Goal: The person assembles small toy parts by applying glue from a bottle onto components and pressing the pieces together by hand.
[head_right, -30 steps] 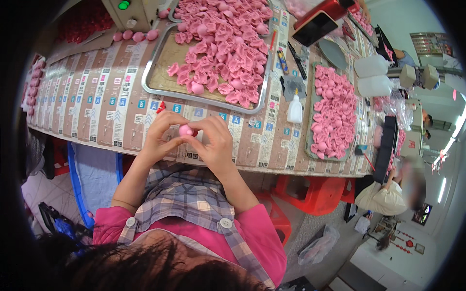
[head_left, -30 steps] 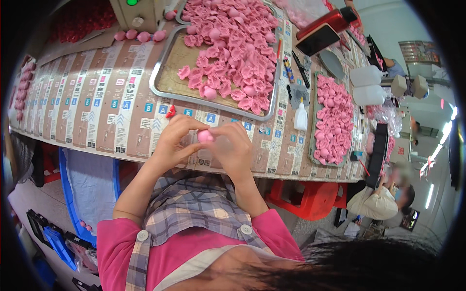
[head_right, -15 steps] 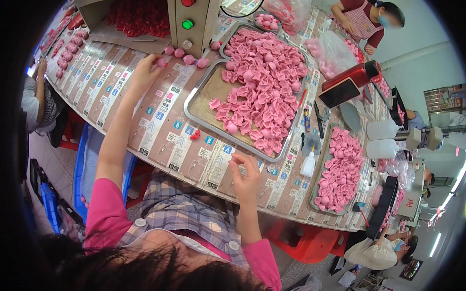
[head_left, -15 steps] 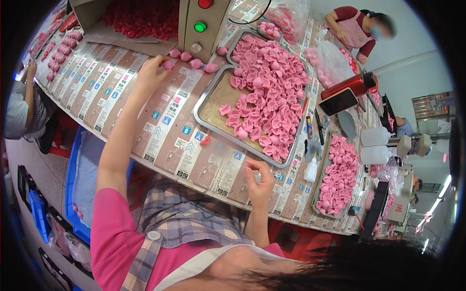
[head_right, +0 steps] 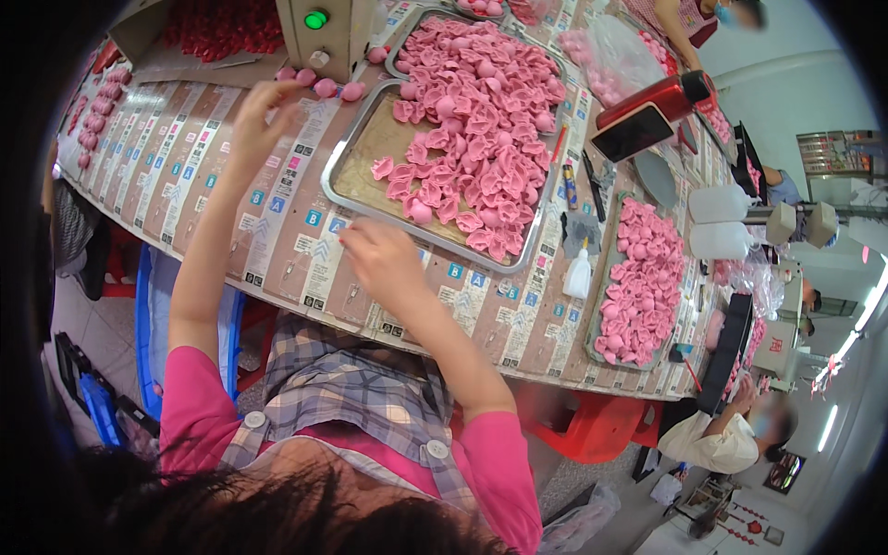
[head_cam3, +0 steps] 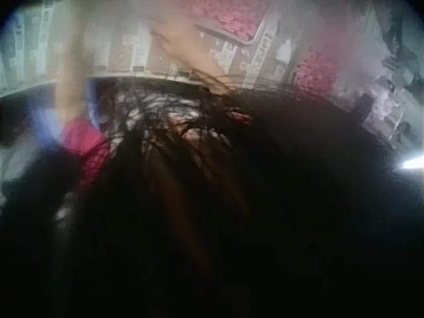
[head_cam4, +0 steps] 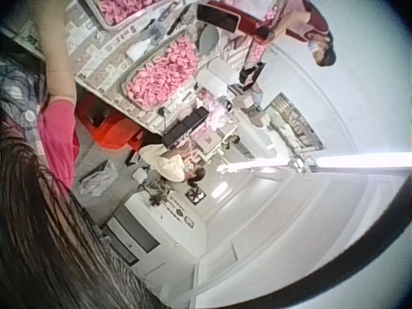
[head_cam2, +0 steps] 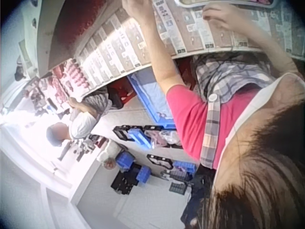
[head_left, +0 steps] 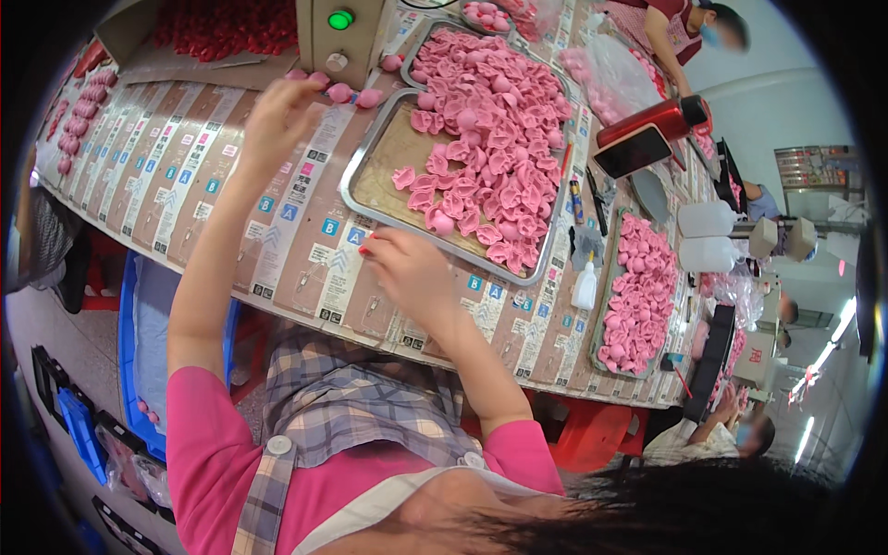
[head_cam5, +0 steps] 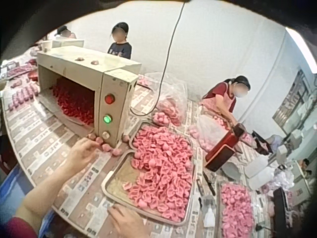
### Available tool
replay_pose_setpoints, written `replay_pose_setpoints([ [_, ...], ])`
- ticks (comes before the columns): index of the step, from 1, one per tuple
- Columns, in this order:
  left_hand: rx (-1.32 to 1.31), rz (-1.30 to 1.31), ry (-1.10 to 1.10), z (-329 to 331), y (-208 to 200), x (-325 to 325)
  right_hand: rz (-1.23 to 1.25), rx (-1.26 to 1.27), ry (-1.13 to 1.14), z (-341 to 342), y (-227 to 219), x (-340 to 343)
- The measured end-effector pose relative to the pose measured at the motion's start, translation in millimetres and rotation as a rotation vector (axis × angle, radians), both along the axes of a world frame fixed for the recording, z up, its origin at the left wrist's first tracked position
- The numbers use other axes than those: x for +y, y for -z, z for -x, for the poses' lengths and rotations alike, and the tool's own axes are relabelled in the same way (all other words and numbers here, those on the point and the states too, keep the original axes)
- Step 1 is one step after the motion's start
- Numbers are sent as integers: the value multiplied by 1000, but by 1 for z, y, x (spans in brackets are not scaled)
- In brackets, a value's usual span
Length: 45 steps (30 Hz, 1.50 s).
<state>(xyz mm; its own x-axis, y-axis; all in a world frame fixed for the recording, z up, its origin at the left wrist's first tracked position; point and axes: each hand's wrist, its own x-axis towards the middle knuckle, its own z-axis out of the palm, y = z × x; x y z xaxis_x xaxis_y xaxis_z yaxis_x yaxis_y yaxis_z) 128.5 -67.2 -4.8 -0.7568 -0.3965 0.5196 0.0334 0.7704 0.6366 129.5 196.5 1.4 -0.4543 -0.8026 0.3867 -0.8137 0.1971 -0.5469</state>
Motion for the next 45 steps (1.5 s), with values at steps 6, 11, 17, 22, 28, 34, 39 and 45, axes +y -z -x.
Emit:
replay_pose_setpoints([
  [6, -263, 180, 363, 20, -2, 81, -165, 48, 33, -8, 5, 11],
  [11, -434, 124, 413, 22, 6, 96, 125, -552, 281, -14, -1, 68],
  [17, -318, -473, 321, -6, -12, 120, 754, -1133, 527, -11, 9, 95],
  [22, -486, -621, 697, -43, -15, 173, 586, -754, 517, -13, -10, 78],
  [28, -388, -969, 575, -50, -3, 196, 306, -190, 433, -16, 4, 67],
  [34, -259, -1260, 448, -66, 5, 198, 517, -787, 460, -22, 5, 69],
  [39, -245, -1228, 465, -69, 1, 201, 725, -1272, 354, -20, 6, 79],
  [45, -205, -1017, 430, -70, 2, 204, 549, -739, 437, -30, 10, 75],
])
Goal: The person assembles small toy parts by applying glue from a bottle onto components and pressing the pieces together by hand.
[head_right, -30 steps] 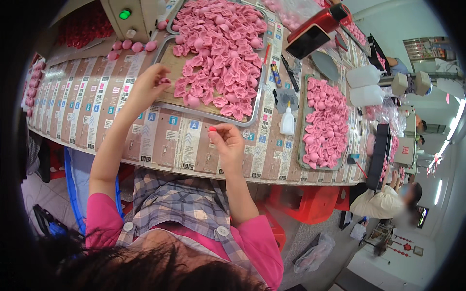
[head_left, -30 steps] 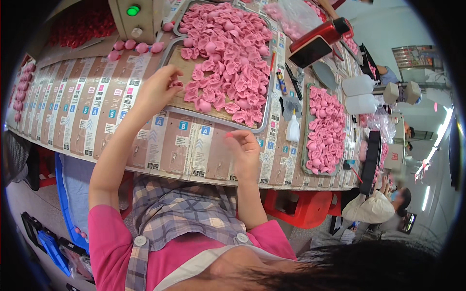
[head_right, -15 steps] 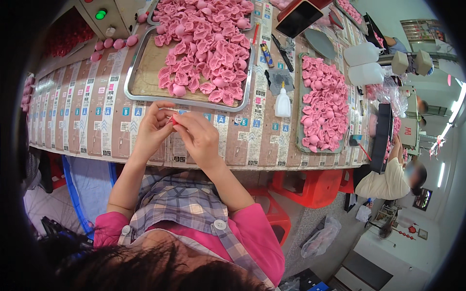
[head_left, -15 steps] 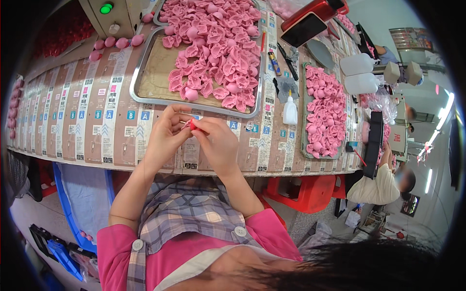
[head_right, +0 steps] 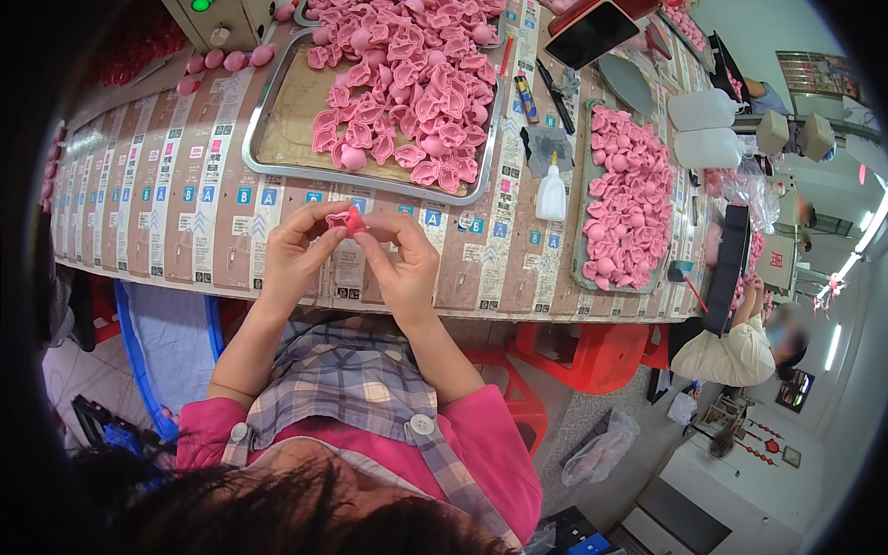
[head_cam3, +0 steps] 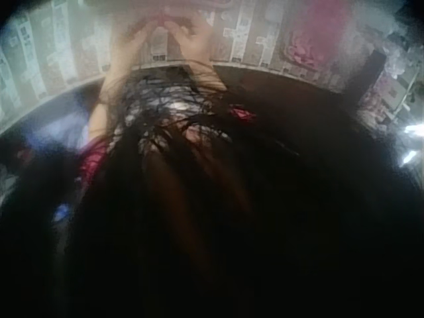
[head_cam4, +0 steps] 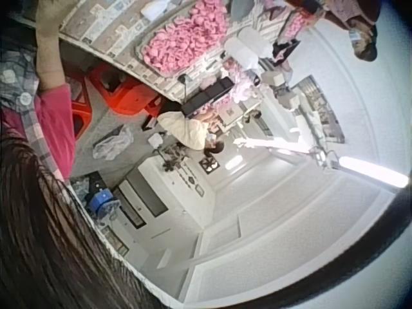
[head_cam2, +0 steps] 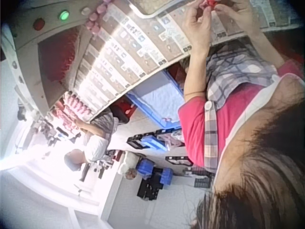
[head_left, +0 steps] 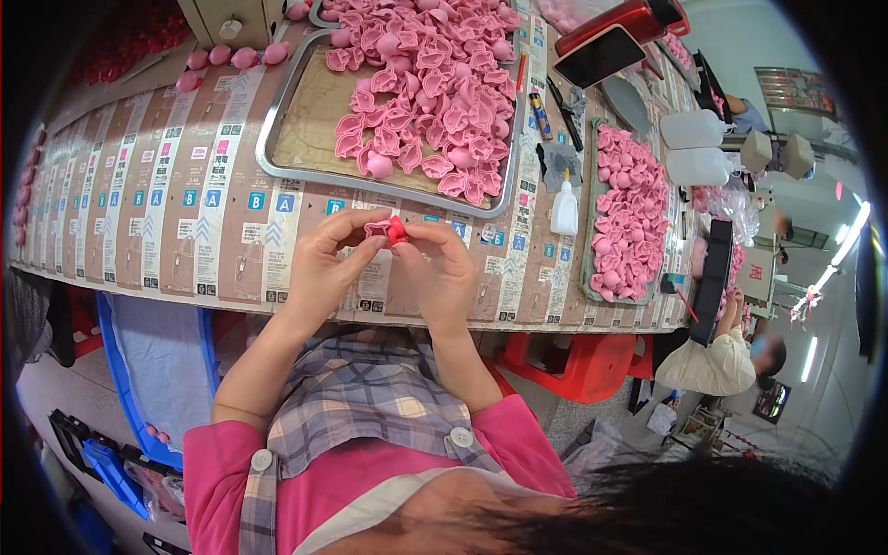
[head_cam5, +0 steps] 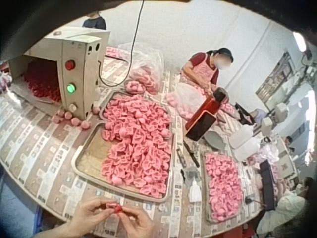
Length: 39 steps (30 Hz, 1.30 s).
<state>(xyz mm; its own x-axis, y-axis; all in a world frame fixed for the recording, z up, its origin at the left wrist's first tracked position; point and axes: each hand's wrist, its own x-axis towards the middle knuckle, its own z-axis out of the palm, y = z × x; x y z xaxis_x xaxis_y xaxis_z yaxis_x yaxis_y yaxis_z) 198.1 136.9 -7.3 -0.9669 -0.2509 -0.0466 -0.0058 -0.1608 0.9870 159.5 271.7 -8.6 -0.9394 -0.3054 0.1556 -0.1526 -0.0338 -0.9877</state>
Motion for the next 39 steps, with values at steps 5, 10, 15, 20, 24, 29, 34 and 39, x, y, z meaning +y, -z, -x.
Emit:
replay_pose_setpoints([
  [5, 149, 372, -32, -1, -16, -2, 255, -343, -129, 6, 1, 2],
  [10, 49, 214, 53, -5, -16, -5, 315, -524, -264, 13, -2, 12],
  [15, 57, 259, 47, -3, -20, -4, 381, -669, -291, 13, 4, 14],
  [20, 91, 463, 87, -3, -18, -6, 238, -506, -231, 9, 4, 11],
  [24, 103, 497, 76, -2, -18, -6, 167, -436, -207, 8, 6, 9],
  [29, -68, -203, 144, 0, -5, -6, 279, -494, -213, 4, -6, 10],
  [34, -168, -430, 238, 6, -5, -14, -240, 79, -192, 2, -25, 12],
  [39, -258, -507, 381, -2, 7, -11, -271, 182, -164, 7, -16, 13],
])
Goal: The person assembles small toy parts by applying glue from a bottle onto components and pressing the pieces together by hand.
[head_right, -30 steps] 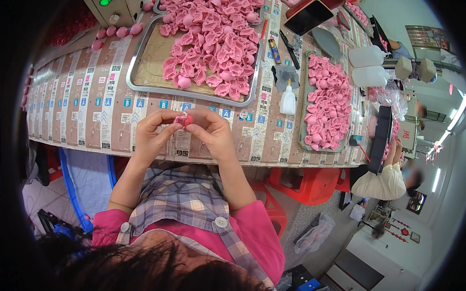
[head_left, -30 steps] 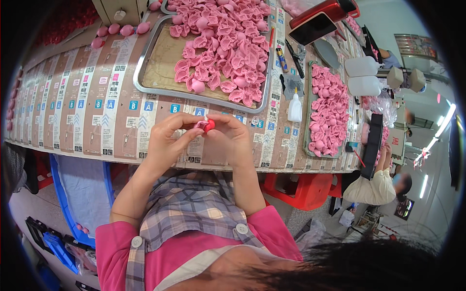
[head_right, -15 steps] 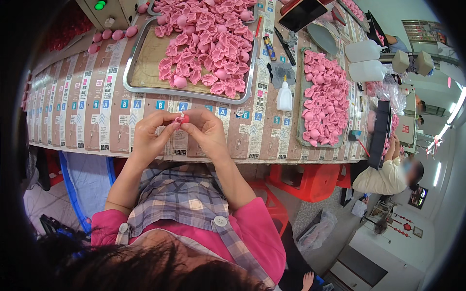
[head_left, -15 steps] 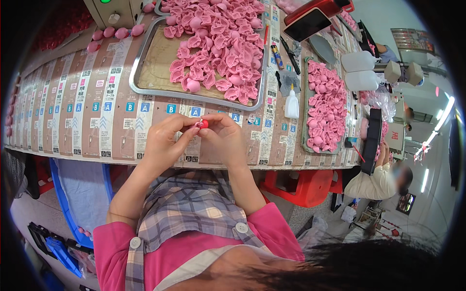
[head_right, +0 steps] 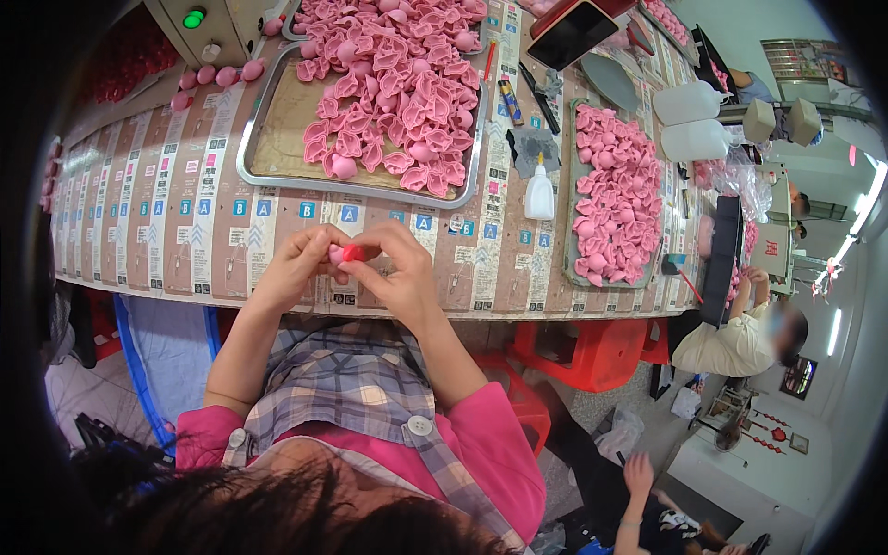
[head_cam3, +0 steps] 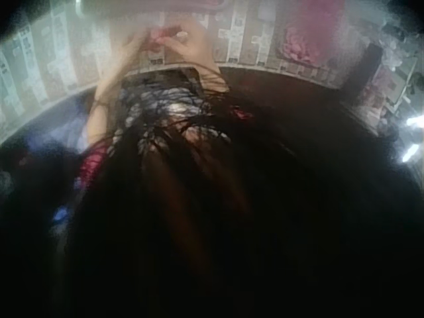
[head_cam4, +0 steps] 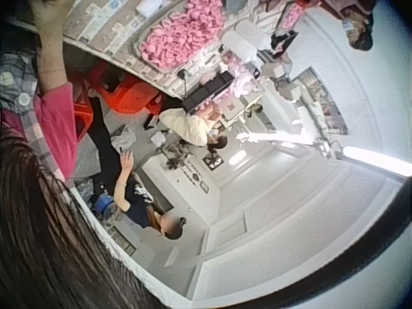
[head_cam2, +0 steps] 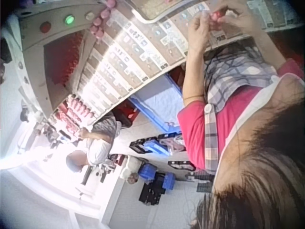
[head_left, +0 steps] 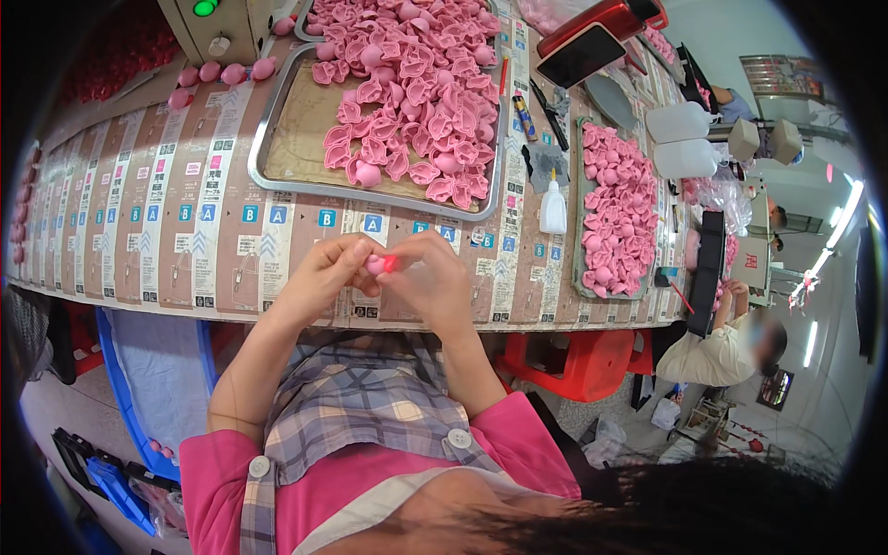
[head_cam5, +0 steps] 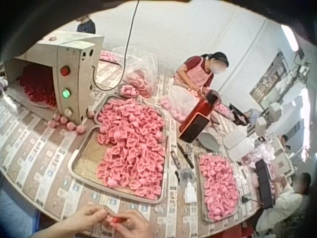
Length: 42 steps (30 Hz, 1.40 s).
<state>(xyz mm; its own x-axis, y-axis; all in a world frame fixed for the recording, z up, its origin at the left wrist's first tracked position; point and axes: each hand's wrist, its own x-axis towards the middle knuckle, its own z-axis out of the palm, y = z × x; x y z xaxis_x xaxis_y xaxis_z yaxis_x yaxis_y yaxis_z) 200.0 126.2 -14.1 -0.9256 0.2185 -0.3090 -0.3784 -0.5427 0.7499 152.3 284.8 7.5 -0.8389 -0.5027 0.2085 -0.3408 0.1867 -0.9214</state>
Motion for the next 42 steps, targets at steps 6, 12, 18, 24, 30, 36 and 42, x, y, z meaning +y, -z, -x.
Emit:
replay_pose_setpoints([
  [6, 145, 180, -15, -1, 3, 7, -38, -47, 68, -2, -7, 4],
  [12, 103, -46, -106, -4, 6, 14, -234, 286, 154, 0, -11, 2],
  [18, 107, 128, -161, 3, 3, 15, -275, 338, 33, 17, -17, 16],
  [24, 124, 91, -189, 6, -1, 9, -596, 271, 861, 98, 7, 134],
  [30, 143, 62, -171, 3, -2, 11, -977, 188, 774, 108, 27, 135],
  [36, 157, 60, -186, 3, 2, 9, -146, -203, 785, 75, -11, 104],
  [42, 130, 19, -161, 4, -3, 12, 280, 108, 444, 30, -46, 63],
])
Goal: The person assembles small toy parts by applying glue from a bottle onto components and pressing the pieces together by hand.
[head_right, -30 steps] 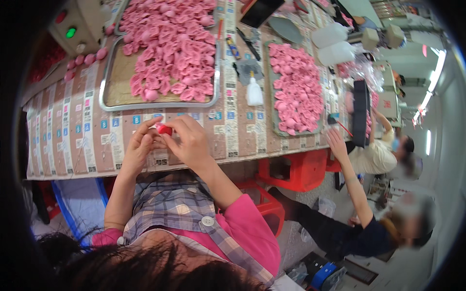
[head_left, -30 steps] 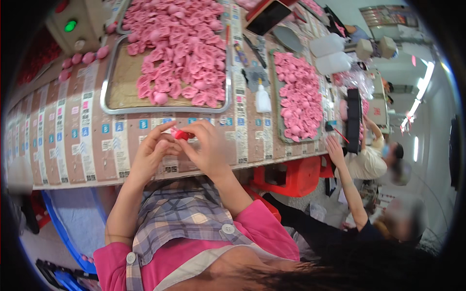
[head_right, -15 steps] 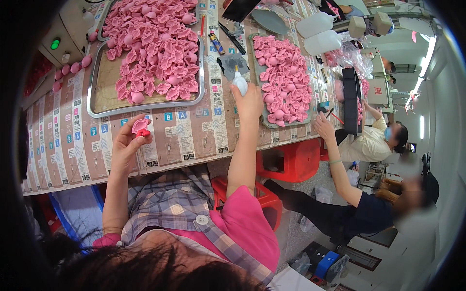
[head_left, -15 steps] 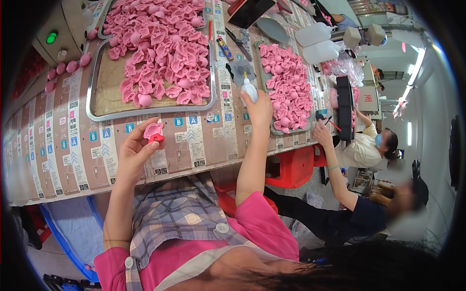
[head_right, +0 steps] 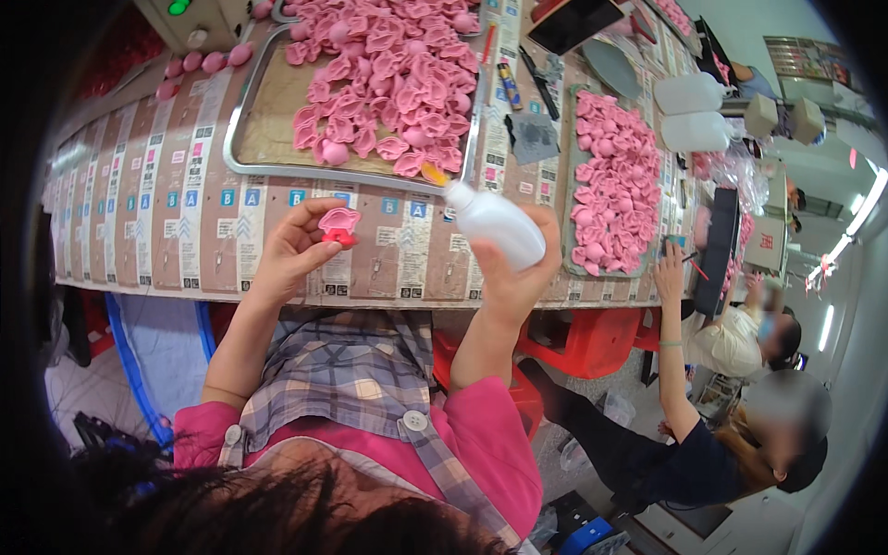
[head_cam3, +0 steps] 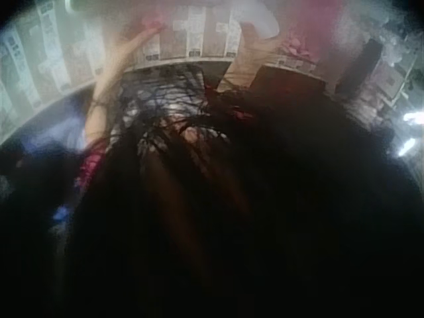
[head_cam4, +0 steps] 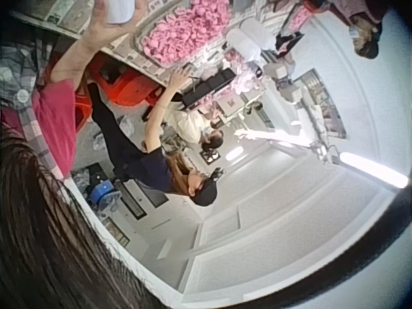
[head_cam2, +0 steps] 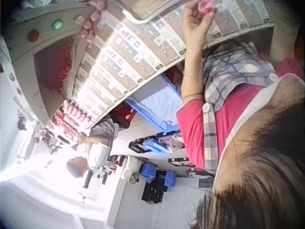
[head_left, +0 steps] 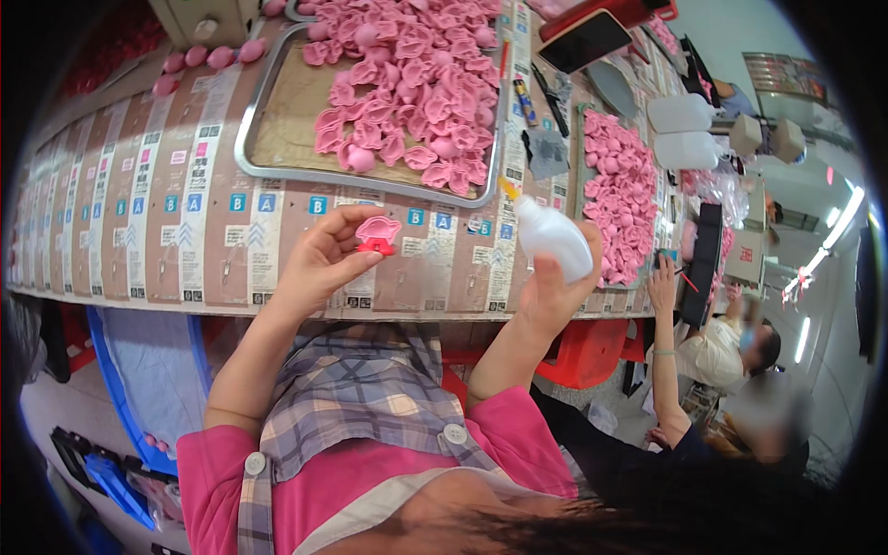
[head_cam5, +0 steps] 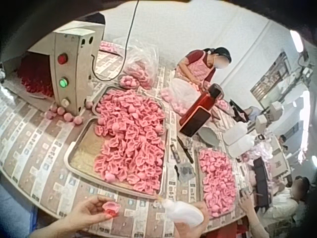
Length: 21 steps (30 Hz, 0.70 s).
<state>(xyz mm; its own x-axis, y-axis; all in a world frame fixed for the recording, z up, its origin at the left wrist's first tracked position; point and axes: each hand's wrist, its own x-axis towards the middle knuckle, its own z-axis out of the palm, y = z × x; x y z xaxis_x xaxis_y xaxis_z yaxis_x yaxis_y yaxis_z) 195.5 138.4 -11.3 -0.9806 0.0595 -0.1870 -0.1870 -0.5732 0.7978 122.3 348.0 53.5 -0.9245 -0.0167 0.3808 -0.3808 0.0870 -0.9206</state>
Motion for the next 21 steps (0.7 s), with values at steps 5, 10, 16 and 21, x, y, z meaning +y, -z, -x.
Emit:
replay_pose_setpoints([
  [5, 18, 23, 48, -4, 1, -3, 56, 165, 51, -14, -1, -35],
  [10, 40, 61, 68, -5, -2, -5, 31, 317, -89, -24, 8, -47],
  [16, 48, 73, 67, -7, -2, -7, -233, 378, -152, -29, 16, -52],
  [21, 50, 55, 75, -5, -5, -6, -278, 414, -141, -29, 14, -55],
])
